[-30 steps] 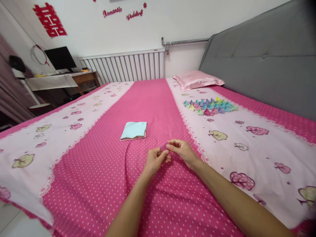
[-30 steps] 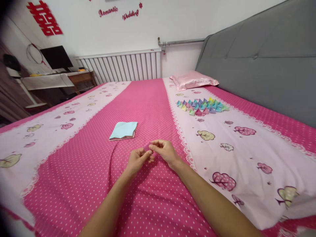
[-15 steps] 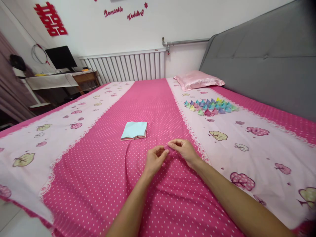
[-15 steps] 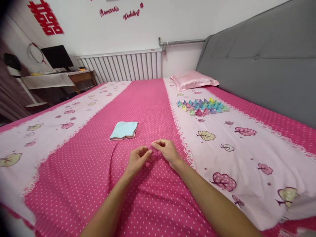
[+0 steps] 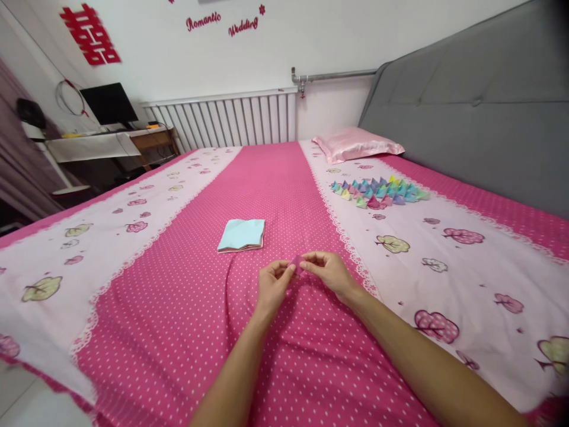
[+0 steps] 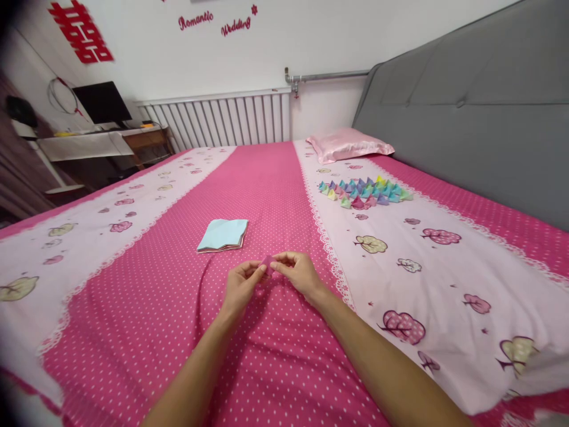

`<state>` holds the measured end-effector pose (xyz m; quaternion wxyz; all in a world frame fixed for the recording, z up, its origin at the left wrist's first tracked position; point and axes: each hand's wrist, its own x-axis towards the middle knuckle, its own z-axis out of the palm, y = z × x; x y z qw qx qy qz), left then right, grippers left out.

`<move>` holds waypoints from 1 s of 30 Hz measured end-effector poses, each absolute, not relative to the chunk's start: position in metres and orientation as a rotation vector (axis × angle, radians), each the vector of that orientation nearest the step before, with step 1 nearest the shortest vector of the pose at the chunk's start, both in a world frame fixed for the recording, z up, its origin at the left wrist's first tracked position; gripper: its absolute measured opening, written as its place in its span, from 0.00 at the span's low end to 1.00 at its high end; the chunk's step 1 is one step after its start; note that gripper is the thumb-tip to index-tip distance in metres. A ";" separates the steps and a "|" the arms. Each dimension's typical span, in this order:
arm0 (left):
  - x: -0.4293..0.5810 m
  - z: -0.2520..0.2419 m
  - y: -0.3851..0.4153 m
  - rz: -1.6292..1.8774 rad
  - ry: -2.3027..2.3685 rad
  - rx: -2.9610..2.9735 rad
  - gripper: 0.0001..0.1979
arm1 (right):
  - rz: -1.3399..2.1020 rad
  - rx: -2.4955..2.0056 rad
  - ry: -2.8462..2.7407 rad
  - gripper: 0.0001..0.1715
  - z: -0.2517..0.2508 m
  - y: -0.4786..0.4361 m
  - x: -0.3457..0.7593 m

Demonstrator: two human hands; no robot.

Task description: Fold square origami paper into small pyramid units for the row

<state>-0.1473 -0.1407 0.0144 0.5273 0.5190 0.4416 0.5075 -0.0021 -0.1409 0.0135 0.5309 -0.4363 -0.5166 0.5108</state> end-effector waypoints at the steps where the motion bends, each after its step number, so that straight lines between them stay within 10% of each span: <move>1: -0.147 0.015 -0.141 1.213 1.053 1.243 0.10 | 1.216 -1.043 -1.243 0.16 0.014 -0.141 -0.002; 30: -0.152 0.006 -0.139 1.125 1.374 1.763 0.10 | 0.995 -1.291 -1.576 0.11 0.001 -0.139 0.000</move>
